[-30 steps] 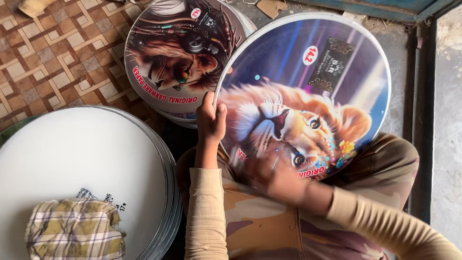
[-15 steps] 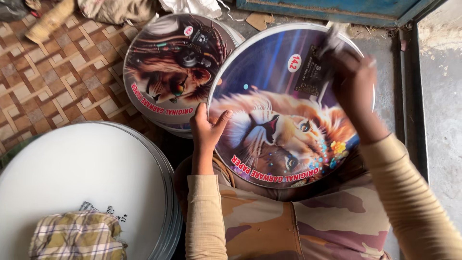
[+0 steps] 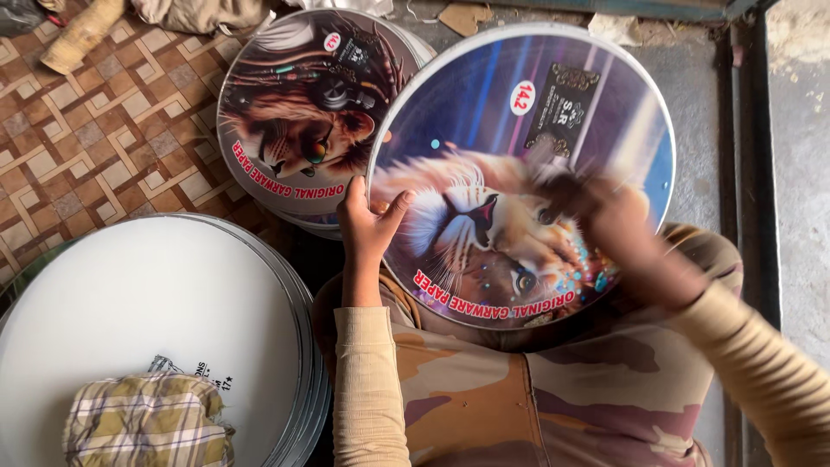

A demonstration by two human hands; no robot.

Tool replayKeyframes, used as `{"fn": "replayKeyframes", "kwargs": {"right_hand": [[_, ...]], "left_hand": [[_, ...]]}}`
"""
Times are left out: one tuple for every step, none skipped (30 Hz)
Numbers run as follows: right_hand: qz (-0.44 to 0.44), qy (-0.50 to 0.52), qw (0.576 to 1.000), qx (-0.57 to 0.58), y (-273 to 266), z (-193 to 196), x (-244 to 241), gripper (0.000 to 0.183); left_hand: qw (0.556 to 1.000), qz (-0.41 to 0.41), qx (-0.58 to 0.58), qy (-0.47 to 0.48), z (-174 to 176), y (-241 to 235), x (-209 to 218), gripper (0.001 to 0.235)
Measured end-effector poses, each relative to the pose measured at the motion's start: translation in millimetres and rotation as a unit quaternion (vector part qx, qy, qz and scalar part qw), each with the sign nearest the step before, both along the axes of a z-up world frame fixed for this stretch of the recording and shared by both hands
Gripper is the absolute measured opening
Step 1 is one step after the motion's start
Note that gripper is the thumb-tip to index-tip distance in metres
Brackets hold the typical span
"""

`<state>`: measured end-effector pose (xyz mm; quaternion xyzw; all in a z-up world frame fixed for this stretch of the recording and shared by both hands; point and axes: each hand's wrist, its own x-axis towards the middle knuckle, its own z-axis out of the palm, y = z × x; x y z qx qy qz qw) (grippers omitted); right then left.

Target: The person sits on the floor and wipes the surfaces of several round paper trays with a cloth. They handle the trays one at a time, wiping both the printed top and the plain bottom, then stacking them.

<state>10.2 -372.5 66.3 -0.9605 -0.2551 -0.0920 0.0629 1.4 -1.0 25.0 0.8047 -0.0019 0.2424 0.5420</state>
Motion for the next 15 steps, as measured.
{"fn": "replayKeyframes", "kwargs": {"right_hand": [[0.058,-0.085,0.989,0.104,-17.4,12.4,23.7,0.04],[0.014,-0.092,0.991,0.097,-35.7,25.5,38.7,0.033],[-0.032,-0.098,0.99,0.092,-50.0,35.1,49.0,0.026],[-0.032,-0.137,0.986,0.085,-56.4,38.7,59.2,0.025],[-0.032,-0.173,0.981,0.079,-62.2,42.0,60.4,0.025],[-0.032,-0.21,0.975,0.072,-63.0,43.2,58.1,0.026],[-0.047,-0.187,0.978,0.078,-59.0,41.4,49.8,0.026],[-0.063,-0.163,0.981,0.084,-51.8,37.8,34.7,0.026],[-0.077,-0.137,0.983,0.09,-42.4,34.4,17.7,0.027],[-0.054,-0.094,0.992,0.062,-30.3,30.1,-2.9,0.032],[-0.032,-0.051,0.998,0.034,-20.0,27.6,-22.8,0.038],[0.013,-0.042,0.998,0.053,-5.4,22.5,-54.6,0.04],[0.045,-0.009,0.997,0.063,9.2,15.2,-77.7,0.043],[0.09,0.007,0.992,0.092,21.1,10.2,-104.5,0.039],[0.133,0.021,0.983,0.122,32.0,4.1,-127.5,0.036]], "left_hand": [[1.0,-0.006,-0.007,-0.008,-0.1,-1.3,0.0,0.056],[1.0,-0.004,-0.007,-0.006,-0.3,-2.1,-0.6,0.057],[1.0,-0.004,-0.006,-0.003,0.0,-2.2,0.4,0.057],[1.0,-0.004,-0.006,0.0,0.3,-2.5,2.8,0.058],[1.0,0.003,0.009,0.008,0.4,-2.2,3.2,0.059],[1.0,0.011,0.023,0.015,0.2,-1.9,4.9,0.06],[0.999,0.021,0.036,0.026,-1.1,-2.0,3.5,0.061],[0.999,0.014,0.026,0.023,-2.6,-1.8,3.6,0.06],[1.0,0.008,0.015,0.022,-4.3,-1.4,2.2,0.06],[1.0,0.003,0.004,0.021,-5.8,-1.2,1.5,0.059],[1.0,0.003,0.006,0.021,-6.5,-1.3,2.4,0.059],[1.0,0.004,0.007,0.021,-6.8,-1.5,2.2,0.059],[1.0,0.001,0.009,0.02,-6.9,-1.8,3.9,0.059],[1.0,0.005,0.008,0.026,-7.0,-2.1,3.6,0.058],[0.999,0.006,0.009,0.03,-6.7,-2.3,5.2,0.057]]}}
